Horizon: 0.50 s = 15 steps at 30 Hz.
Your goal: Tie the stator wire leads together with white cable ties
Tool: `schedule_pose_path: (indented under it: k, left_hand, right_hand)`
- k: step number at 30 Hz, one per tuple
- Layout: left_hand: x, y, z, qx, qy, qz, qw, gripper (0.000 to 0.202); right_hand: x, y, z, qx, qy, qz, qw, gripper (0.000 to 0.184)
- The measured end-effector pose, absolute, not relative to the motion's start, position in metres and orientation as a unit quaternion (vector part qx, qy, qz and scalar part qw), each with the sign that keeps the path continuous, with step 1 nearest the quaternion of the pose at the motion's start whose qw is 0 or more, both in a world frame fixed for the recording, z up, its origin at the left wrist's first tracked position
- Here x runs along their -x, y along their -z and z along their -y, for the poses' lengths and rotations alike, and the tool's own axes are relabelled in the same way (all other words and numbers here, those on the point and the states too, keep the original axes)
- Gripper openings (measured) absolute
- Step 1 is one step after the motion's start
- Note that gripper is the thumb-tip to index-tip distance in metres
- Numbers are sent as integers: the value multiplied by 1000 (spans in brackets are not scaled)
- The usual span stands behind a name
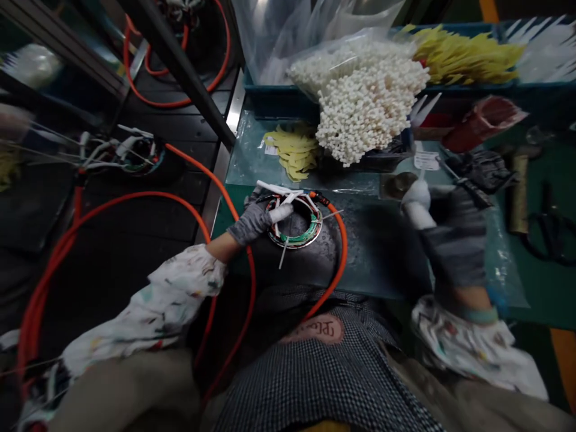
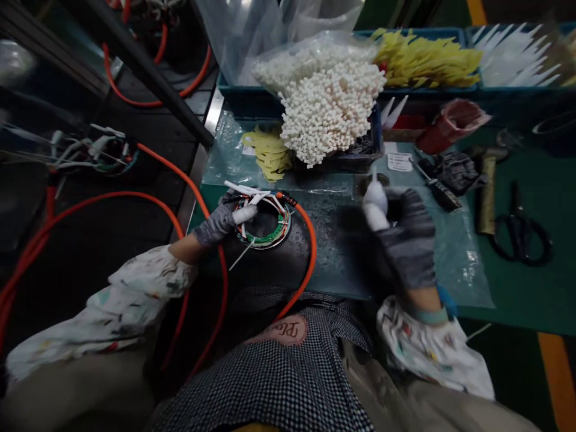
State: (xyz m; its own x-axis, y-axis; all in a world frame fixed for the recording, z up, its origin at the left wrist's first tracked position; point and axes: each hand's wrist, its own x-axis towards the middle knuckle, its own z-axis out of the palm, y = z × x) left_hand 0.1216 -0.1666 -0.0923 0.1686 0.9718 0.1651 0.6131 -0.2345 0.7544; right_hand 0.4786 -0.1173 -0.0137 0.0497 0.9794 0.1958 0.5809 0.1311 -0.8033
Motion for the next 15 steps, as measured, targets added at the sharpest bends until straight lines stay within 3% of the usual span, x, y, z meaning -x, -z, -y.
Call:
schedule_pose_path:
  k: [3,6,9,15]
  left_hand:
    - [-137,75,162,-617,-392,-529,431,68]
    - [-151,59,179,-563,-431,-527,469,73]
    - [-160,51,207,-581,-466,-511,430,64]
    - [-168,58,238,-732,-470,-442,217,57]
  right_hand:
    - [-459,16,183,513,-349,695,365,21]
    - [-439,38,224,422,-457,716,316,29]
    - [-434,59,241,398,-472,731,292,40]
    - [-449,56,248,395,-397,784,268,40]
